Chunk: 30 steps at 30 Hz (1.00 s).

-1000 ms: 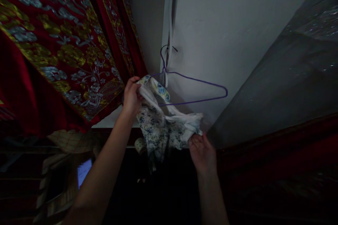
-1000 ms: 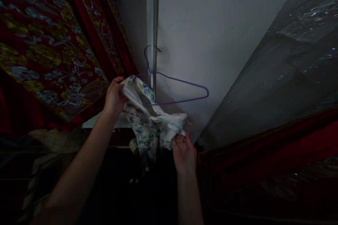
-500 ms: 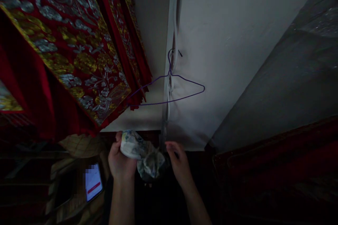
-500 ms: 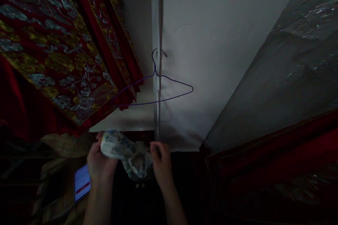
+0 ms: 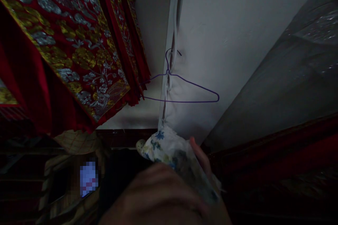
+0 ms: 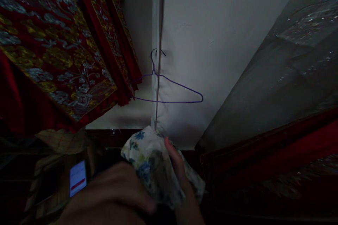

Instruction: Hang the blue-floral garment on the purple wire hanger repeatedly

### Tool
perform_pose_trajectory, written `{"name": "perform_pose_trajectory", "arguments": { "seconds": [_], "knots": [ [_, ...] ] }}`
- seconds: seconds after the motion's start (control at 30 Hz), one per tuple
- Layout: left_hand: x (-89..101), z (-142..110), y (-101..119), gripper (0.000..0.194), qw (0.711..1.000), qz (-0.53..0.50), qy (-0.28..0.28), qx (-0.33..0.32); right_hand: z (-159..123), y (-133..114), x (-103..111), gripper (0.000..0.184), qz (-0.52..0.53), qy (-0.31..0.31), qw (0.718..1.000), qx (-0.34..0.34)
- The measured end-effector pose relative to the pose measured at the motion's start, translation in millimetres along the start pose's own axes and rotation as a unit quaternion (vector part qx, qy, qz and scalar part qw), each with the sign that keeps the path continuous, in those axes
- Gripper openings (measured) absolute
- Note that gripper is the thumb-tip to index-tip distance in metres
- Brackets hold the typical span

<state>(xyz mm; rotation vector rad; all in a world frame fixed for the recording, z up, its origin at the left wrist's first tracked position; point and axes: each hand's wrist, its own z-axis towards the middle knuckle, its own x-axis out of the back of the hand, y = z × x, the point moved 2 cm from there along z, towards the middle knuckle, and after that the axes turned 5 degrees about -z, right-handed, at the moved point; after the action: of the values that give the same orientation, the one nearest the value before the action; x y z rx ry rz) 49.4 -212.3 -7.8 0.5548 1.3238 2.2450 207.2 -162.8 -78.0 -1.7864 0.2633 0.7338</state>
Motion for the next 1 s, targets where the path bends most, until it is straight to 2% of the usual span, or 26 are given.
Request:
{"name": "perform_pose_trajectory", "arguments": {
  "seconds": [0.07,0.1,0.13,0.2,0.23,0.27,0.33,0.4,0.47,0.5,0.57,0.63,0.7,0.77,0.83,0.93,1.0],
  "knots": [
    [25.9,18.0,-6.1,0.023,0.995,0.039,0.086,-0.017,-5.3,1.7,1.5,0.054,-0.009,0.003,0.998,-0.054],
    [35.9,28.1,-15.7,0.026,0.993,0.042,0.108,-0.010,-6.9,0.4,1.2,0.050,-0.030,-0.004,0.996,-0.085],
    [42.5,37.6,-28.7,0.031,0.995,0.027,0.099,0.011,-7.8,-3.1,0.1,0.048,-0.064,-0.021,0.991,-0.112],
    [44.8,49.6,-58.3,0.044,0.997,-0.040,-0.007,0.063,-8.1,-17.6,-4.4,0.042,-0.166,-0.085,0.971,-0.151],
    [42.8,50.6,-71.9,0.050,0.992,-0.055,-0.063,0.089,-8.2,-27.6,-7.6,0.037,-0.225,-0.141,0.949,-0.168],
    [39.8,48.4,-83.2,0.054,0.986,-0.047,-0.113,0.109,-8.5,-38.5,-10.8,0.033,-0.278,-0.205,0.920,-0.186],
    [35.0,38.0,-97.5,0.053,0.973,0.027,-0.193,0.128,-9.3,-61.0,-14.5,0.023,-0.366,-0.324,0.842,-0.227],
    [37.1,26.4,-102.6,0.045,0.951,0.139,-0.249,0.123,-5.7,-81.9,-12.6,0.012,-0.455,-0.376,0.773,-0.231],
    [51.2,19.5,-104.0,0.033,0.922,0.257,-0.257,0.134,6.2,-99.7,-6.5,0.015,-0.558,-0.348,0.736,-0.163],
    [63.1,18.4,-104.5,0.027,0.908,0.315,-0.234,0.147,15.2,-107.4,-2.9,0.018,-0.601,-0.309,0.730,-0.101],
    [92.2,19.2,-106.1,0.018,0.878,0.412,-0.167,0.175,36.8,-120.1,4.7,0.024,-0.645,-0.193,0.739,0.039],
    [120.8,21.7,-108.4,0.019,0.853,0.471,-0.117,0.193,59.7,-127.4,12.8,0.036,-0.628,-0.063,0.758,0.165],
    [143.2,24.6,-110.9,0.025,0.832,0.510,-0.079,0.203,81.9,-127.2,22.1,0.051,-0.585,0.032,0.773,0.242],
    [156.9,27.2,-112.2,0.023,0.820,0.531,-0.038,0.212,102.2,-121.8,33.2,0.057,-0.556,0.079,0.781,0.272],
    [162.9,29.4,-111.6,0.018,0.821,0.531,0.011,0.209,118.1,-116.7,45.7,0.046,-0.564,0.091,0.773,0.275],
    [163.4,33.7,-109.2,0.011,0.837,0.505,0.055,0.202,128.2,-119.0,62.5,0.019,-0.630,0.083,0.721,0.276],
    [162.9,39.4,-107.9,0.012,0.843,0.496,0.064,0.196,125.9,-127.5,69.7,0.017,-0.669,0.085,0.684,0.277]
  ]
}}
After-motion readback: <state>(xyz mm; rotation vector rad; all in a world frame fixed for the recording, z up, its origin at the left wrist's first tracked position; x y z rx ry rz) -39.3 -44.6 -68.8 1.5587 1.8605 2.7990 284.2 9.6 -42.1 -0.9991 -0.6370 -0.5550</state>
